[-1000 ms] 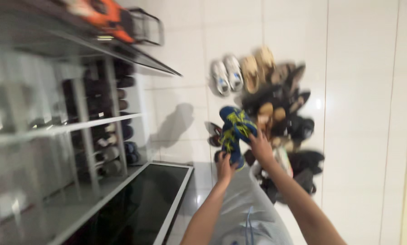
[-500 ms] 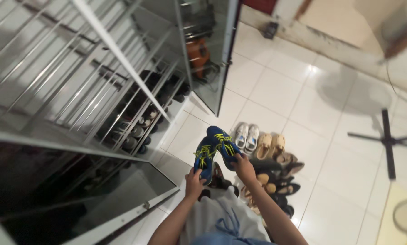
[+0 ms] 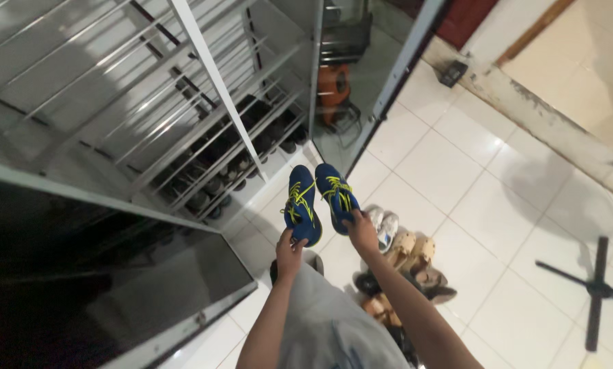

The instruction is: The person picks up various pairs of shoes and sandals from a cluttered floor and places them onto the shelves of a white metal shoe rack. The task involves handling multiple footwear items one by one to tidy the area.

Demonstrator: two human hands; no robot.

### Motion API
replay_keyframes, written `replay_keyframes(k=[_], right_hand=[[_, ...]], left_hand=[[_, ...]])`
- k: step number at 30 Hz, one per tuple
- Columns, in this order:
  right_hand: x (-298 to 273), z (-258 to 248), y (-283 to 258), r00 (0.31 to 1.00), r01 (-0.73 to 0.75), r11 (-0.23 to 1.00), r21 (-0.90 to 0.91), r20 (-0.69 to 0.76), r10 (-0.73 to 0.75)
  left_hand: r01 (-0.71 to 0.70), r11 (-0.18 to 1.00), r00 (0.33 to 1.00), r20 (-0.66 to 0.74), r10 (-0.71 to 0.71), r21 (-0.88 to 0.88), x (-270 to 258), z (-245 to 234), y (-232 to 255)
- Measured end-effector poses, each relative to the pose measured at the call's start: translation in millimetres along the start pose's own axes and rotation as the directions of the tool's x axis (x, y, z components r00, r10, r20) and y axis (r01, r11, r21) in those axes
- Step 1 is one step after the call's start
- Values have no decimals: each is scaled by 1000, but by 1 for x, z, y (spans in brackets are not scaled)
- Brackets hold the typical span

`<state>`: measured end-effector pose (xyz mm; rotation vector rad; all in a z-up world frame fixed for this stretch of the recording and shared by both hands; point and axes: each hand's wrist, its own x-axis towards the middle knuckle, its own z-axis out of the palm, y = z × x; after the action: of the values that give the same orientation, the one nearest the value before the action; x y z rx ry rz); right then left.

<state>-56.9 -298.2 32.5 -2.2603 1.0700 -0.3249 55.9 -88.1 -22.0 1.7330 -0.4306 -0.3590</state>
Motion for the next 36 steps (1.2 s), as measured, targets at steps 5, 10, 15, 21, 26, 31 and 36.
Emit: replay_keyframes(k=[5,10,15,21,26,31,36], right_hand=[[56,35,-3,998,15,998,58,57,-18],[123,83,-11,999,-19,1000,10,40,18],[199,132,-27,997,-66,998,20,43,65],[268,172,-21,999,-18,999,36,32,17],[313,201,-5,995,96,993,74,-44,-93],[349,219,-14,999,39,992,121,-37,-35],[382,240,-6,989,133,979,153,-86,-121]], left_hand=[[105,967,994,37,-99,-231,75,14,-27],[111,994,994,17,-110,-17,172,26,-67],[93,995,995,14,-94,37,251,33,-97],[75,997,997,7,-75,0,324,44,-130],[34,999,999,22,-34,-3,369,54,-153],[9,990,999,-32,-14,-140,393,79,-178],[-56,987,987,-155,32,-151,415,102,-192]])
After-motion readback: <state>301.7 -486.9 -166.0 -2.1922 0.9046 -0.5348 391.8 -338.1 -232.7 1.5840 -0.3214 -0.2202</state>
